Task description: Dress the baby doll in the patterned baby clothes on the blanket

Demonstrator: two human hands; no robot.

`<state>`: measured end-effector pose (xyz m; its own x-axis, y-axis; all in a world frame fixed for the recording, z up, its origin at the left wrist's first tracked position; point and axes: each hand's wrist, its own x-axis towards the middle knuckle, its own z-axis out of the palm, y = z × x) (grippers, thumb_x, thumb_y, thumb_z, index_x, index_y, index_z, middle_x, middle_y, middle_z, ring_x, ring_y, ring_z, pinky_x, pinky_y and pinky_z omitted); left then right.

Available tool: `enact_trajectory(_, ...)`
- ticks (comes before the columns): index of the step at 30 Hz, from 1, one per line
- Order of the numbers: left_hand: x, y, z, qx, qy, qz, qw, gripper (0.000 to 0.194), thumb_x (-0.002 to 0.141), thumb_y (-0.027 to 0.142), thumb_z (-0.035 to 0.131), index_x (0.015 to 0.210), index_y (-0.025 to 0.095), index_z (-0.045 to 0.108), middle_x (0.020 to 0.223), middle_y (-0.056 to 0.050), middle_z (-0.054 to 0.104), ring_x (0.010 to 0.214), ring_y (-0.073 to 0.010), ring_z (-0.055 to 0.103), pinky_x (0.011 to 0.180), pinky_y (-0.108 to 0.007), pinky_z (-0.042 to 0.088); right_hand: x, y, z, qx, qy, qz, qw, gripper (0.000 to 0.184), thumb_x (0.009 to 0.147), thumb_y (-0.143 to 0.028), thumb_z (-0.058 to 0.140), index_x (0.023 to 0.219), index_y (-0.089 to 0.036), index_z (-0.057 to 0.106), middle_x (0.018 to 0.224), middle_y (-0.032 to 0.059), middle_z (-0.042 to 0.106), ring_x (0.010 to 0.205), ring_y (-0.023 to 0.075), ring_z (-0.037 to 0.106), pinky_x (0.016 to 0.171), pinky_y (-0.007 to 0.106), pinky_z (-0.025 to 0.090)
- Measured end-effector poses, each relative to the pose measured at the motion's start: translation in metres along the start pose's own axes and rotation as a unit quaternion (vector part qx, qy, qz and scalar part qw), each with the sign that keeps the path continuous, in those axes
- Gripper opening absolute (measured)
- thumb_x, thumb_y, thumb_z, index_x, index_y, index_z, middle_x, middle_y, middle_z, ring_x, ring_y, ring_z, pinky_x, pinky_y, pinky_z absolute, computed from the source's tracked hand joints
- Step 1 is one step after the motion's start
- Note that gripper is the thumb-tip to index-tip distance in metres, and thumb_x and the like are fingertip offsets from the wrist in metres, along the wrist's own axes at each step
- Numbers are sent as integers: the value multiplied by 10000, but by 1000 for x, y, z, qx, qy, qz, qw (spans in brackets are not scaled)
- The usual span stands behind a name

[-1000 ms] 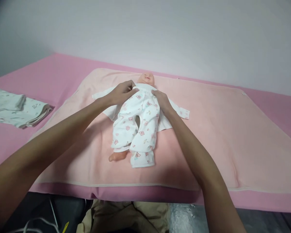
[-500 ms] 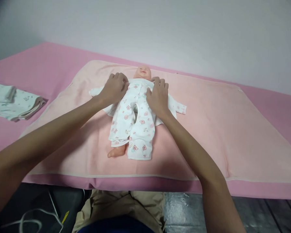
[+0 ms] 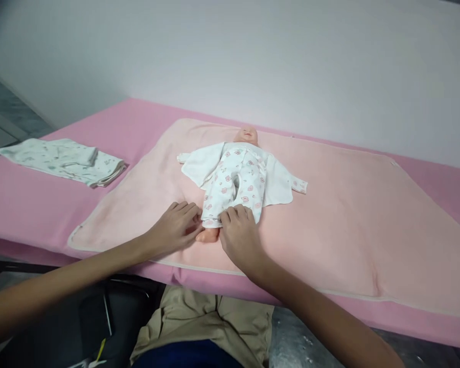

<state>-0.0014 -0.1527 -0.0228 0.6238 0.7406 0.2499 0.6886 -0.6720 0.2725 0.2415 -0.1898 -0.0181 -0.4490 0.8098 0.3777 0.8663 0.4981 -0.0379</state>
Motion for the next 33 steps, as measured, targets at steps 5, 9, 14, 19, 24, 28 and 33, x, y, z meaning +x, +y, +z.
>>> enact_trajectory(5,3,13,2,-122,37,-100,987,231,1047,327,516,840,225,526,789,-18,633,753,-223,581,764,-389,402,-4,-3,-15,141,30,48,988,133,890,-138,639,952,-230,565,930,45,657,957,270,583,909,431,431)
enact_trajectory(9,-11,22,-6,-156,60,-122,978,274,1054,345,515,816,221,570,757,1,632,725,-202,576,731,-352,390,-11,-4,-23,198,43,46,978,137,881,-165,630,923,-240,523,910,30,645,916,251,577,895,407,426)
enact_trajectory(14,-17,37,-10,-189,47,-101,976,256,979,462,682,945,222,599,921,-11,716,825,-208,653,768,-340,458,-11,-10,-22,256,31,47,965,135,984,-217,601,892,-242,504,886,11,637,866,224,589,874,384,429)
enact_trajectory(19,1,40,-5,-102,42,-127,986,234,985,431,676,964,228,561,873,-36,733,818,-261,694,707,-356,439,-11,-14,-16,230,44,24,972,172,1009,-217,594,889,-246,473,850,4,613,837,222,581,890,387,434)
enact_trajectory(24,-6,35,-10,87,49,-75,992,290,963,346,720,1165,167,616,989,-116,768,960,-347,712,816,-442,487,-23,-6,-13,111,59,-13,992,184,945,-184,651,901,-247,484,917,44,645,919,264,582,920,417,437)
enact_trajectory(28,-27,49,-27,172,25,-5,985,334,932,264,703,1239,143,653,1148,-178,734,1069,-376,667,843,-479,502,-34,-1,-21,116,59,-35,991,114,989,-214,671,971,-238,562,1037,74,696,1031,282,629,975,435,467)
enact_trajectory(33,-32,69,-31,125,42,78,988,439,1019,393,642,1360,117,634,1385,-227,653,1226,-396,611,956,-516,519,-71,14,-29,127,85,2,988,446,1027,-366,740,1411,-229,561,1479,170,626,1403,358,562,1146,520,470)
